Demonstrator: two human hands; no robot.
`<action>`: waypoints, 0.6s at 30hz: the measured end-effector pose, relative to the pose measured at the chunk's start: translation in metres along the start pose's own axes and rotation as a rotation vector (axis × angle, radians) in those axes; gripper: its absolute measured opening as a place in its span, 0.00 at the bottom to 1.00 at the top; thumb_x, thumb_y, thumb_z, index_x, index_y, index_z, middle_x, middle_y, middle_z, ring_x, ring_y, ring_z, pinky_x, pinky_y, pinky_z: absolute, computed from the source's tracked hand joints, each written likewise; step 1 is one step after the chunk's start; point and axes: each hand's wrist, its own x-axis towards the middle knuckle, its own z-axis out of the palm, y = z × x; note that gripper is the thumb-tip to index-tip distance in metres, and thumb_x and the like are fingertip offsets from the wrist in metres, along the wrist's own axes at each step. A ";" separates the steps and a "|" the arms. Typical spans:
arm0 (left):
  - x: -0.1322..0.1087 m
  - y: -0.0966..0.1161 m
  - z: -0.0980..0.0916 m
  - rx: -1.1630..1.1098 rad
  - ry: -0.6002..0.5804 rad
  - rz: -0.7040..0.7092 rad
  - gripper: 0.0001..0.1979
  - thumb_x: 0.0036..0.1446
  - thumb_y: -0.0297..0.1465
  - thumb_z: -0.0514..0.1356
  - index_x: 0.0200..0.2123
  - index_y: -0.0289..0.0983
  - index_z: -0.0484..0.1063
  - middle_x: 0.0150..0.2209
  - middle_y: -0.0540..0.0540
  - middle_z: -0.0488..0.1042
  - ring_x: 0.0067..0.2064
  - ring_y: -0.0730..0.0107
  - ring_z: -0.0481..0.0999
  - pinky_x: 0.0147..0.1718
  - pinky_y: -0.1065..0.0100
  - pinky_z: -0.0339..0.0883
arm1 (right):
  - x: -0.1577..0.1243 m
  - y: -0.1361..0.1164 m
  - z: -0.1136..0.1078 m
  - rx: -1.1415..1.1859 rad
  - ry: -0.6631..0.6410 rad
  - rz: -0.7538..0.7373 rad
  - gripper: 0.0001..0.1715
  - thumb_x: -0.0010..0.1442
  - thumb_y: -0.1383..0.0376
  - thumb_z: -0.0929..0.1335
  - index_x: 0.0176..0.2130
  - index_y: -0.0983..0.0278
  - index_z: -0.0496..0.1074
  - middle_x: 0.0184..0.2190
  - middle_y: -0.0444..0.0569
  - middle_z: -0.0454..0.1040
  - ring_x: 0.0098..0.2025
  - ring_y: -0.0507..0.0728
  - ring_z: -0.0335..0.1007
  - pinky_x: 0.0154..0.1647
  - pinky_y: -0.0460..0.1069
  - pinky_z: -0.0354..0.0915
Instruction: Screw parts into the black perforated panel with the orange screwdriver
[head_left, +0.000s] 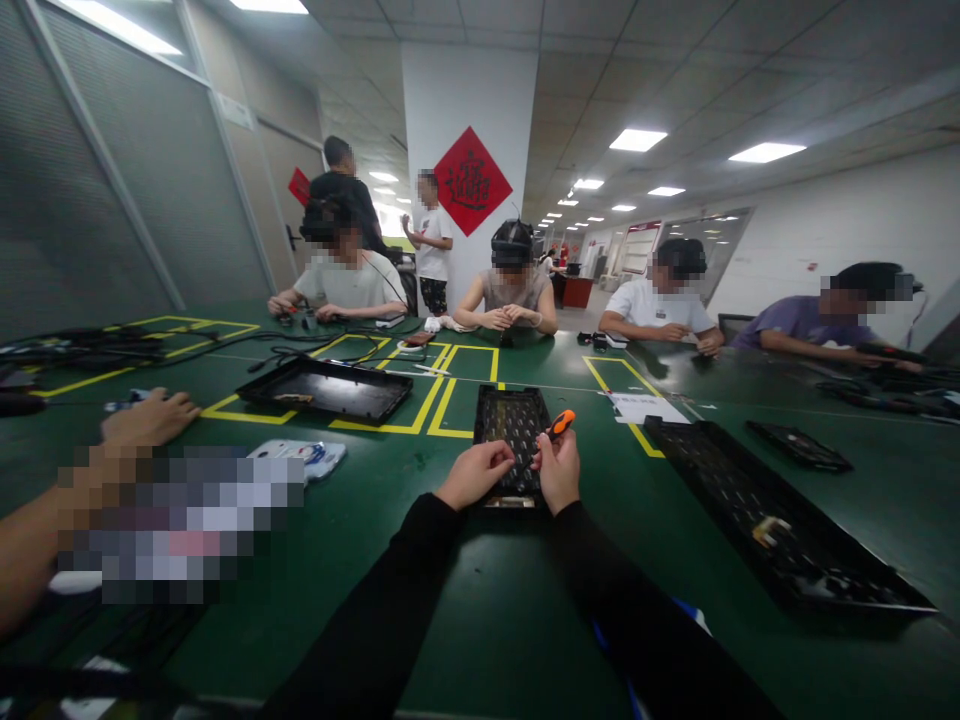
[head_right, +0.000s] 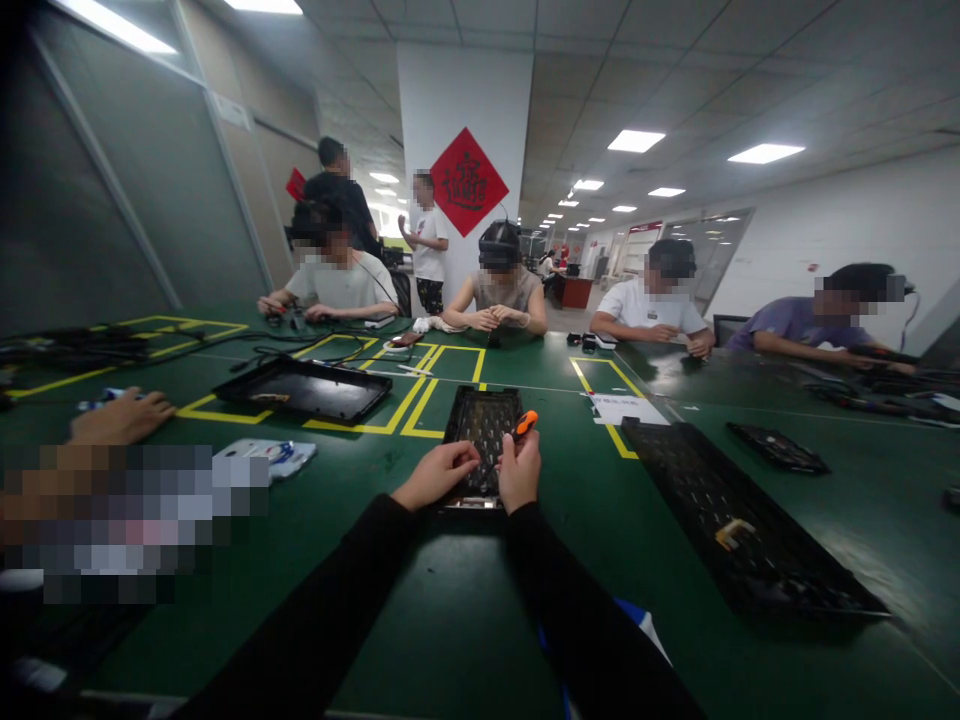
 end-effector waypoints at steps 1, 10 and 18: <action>0.000 0.001 -0.001 0.013 -0.007 0.006 0.10 0.52 0.36 0.53 0.31 0.38 0.71 0.23 0.51 0.68 0.25 0.74 0.63 0.25 0.73 0.53 | 0.000 0.000 0.000 -0.001 -0.004 0.002 0.14 0.53 0.57 0.64 0.36 0.63 0.60 0.21 0.39 0.64 0.18 0.50 0.63 0.16 0.45 0.64; -0.002 0.005 -0.005 0.082 -0.089 0.006 0.09 0.52 0.31 0.52 0.32 0.40 0.72 0.32 0.50 0.73 0.33 0.72 0.68 0.32 0.73 0.57 | 0.001 0.005 0.003 0.008 -0.066 -0.030 0.13 0.54 0.57 0.62 0.37 0.63 0.60 0.23 0.40 0.65 0.18 0.48 0.63 0.16 0.44 0.65; 0.000 0.001 -0.002 -0.054 0.020 0.021 0.09 0.52 0.31 0.51 0.32 0.38 0.71 0.26 0.51 0.69 0.29 0.74 0.65 0.30 0.73 0.56 | -0.003 0.000 0.003 0.007 -0.118 -0.086 0.12 0.54 0.58 0.63 0.36 0.62 0.60 0.21 0.39 0.63 0.19 0.49 0.64 0.18 0.44 0.64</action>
